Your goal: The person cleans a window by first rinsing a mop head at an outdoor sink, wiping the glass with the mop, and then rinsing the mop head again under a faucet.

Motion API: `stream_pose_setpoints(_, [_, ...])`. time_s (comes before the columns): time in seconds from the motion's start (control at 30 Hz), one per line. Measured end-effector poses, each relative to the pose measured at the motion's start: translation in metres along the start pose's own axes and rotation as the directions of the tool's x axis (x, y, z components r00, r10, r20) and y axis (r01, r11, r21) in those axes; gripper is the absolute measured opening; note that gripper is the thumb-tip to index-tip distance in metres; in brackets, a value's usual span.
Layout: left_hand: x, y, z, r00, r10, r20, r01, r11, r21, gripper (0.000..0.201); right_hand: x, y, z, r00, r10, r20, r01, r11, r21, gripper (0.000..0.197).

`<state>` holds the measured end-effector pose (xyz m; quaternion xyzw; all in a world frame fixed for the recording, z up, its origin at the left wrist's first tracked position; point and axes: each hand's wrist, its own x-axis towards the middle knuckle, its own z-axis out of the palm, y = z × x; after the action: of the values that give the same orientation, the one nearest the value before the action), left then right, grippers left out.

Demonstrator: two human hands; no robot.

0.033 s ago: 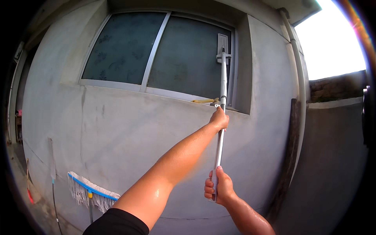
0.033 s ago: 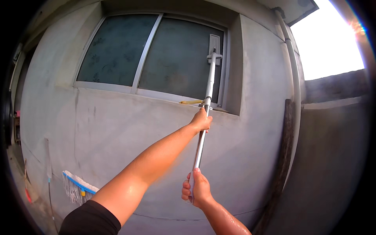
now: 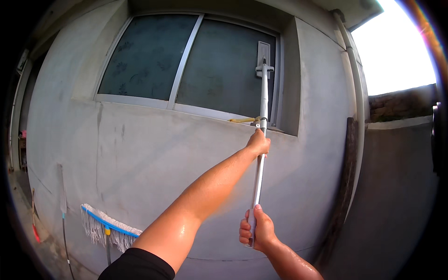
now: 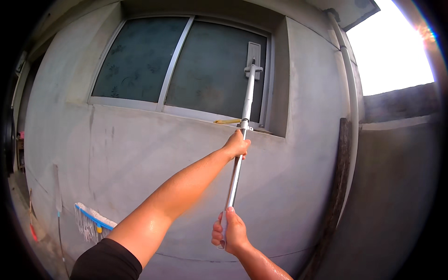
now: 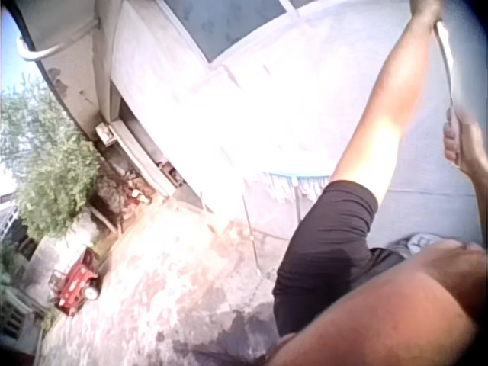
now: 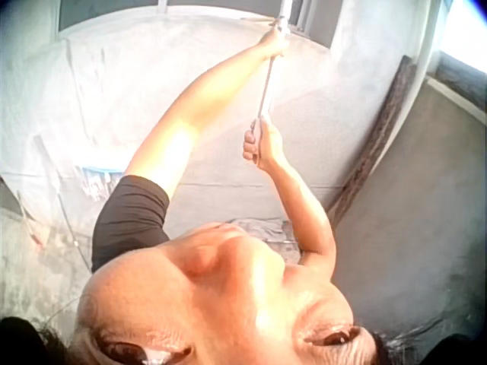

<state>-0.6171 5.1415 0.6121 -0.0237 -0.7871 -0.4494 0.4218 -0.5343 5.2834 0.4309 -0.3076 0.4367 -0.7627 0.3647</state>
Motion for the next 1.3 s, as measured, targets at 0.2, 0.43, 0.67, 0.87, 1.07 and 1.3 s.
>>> stream_pose_setpoints(0.2, [-0.057, -0.009, -0.050, 1.000, -0.006, 0.014, 0.007, 0.995, -0.096, 0.028, -0.026, 0.036, 0.023, 0.982, 0.128, 0.139, -0.133, 0.991, 0.025, 0.038])
stream_pose_setpoints(0.43, [-0.130, -0.029, -0.116, 0.995, -0.037, -0.097, 0.027, 0.994, -0.109, 0.032, -0.046, 0.070, 0.035, 0.876, 0.337, 0.344, -0.358, 0.934, -0.005, 0.035])
stream_pose_setpoints(0.67, [-0.136, -0.033, -0.101, 0.981, -0.096, -0.167, 0.091, 0.995, -0.039, 0.032, -0.058, 0.076, 0.017, 0.920, 0.275, 0.279, -0.291, 0.957, 0.018, 0.035])
stream_pose_setpoints(0.87, [-0.151, -0.021, -0.021, 0.992, -0.103, 0.070, 0.108, 0.992, -0.061, 0.034, -0.108, 0.095, -0.007, 0.987, 0.129, 0.093, -0.144, 0.975, 0.168, 0.042])
stream_pose_setpoints(1.07, [-0.153, -0.018, 0.027, 0.957, -0.126, 0.260, 0.150, 0.986, -0.076, 0.039, -0.125, 0.110, -0.004, 0.990, 0.105, -0.099, -0.069, 0.946, 0.317, 0.040])
stream_pose_setpoints(1.3, [-0.159, -0.018, 0.027, 0.959, -0.111, 0.261, 0.154, 0.977, -0.149, 0.042, -0.138, 0.102, -0.004, 0.995, 0.095, -0.010, -0.088, 0.955, 0.282, 0.043])
